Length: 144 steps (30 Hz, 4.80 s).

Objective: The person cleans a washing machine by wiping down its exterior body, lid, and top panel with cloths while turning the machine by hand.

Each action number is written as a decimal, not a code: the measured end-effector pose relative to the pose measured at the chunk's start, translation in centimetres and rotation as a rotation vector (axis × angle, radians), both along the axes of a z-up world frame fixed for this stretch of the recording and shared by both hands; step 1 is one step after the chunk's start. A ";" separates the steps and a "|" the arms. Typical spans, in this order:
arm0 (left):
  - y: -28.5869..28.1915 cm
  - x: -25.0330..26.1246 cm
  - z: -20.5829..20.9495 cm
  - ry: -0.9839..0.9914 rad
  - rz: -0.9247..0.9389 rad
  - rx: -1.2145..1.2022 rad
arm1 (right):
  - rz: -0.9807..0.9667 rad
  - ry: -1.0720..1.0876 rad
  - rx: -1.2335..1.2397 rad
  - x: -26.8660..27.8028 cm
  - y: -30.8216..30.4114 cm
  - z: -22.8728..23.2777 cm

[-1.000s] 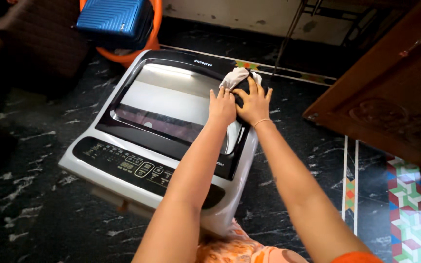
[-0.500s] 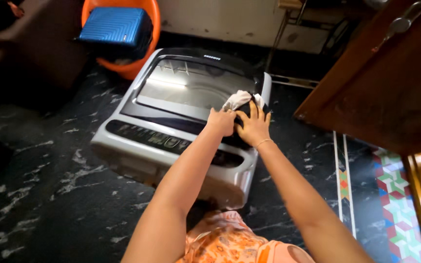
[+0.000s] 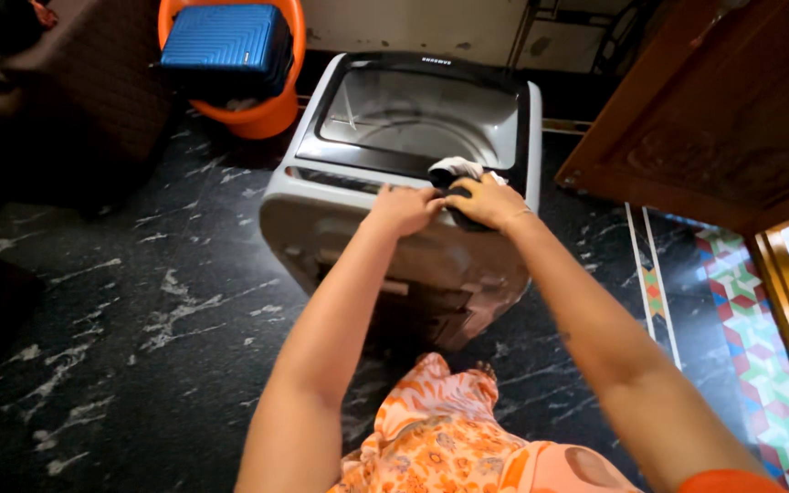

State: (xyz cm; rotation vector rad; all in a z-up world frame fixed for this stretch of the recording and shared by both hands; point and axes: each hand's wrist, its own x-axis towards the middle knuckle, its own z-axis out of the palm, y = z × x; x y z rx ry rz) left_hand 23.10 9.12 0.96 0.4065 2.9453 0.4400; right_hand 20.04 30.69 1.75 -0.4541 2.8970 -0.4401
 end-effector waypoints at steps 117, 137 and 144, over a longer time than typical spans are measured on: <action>-20.0 0.9 -4.0 0.146 0.017 0.739 | -0.289 0.996 -0.102 13.7 -31.2 -1.4; -18.3 5.0 1.9 0.206 0.238 0.384 | -0.335 1.055 -0.059 17.8 -6.6 -6.2; -17.4 3.3 0.6 0.170 0.351 0.292 | -0.754 0.588 -0.075 10.8 -1.3 0.4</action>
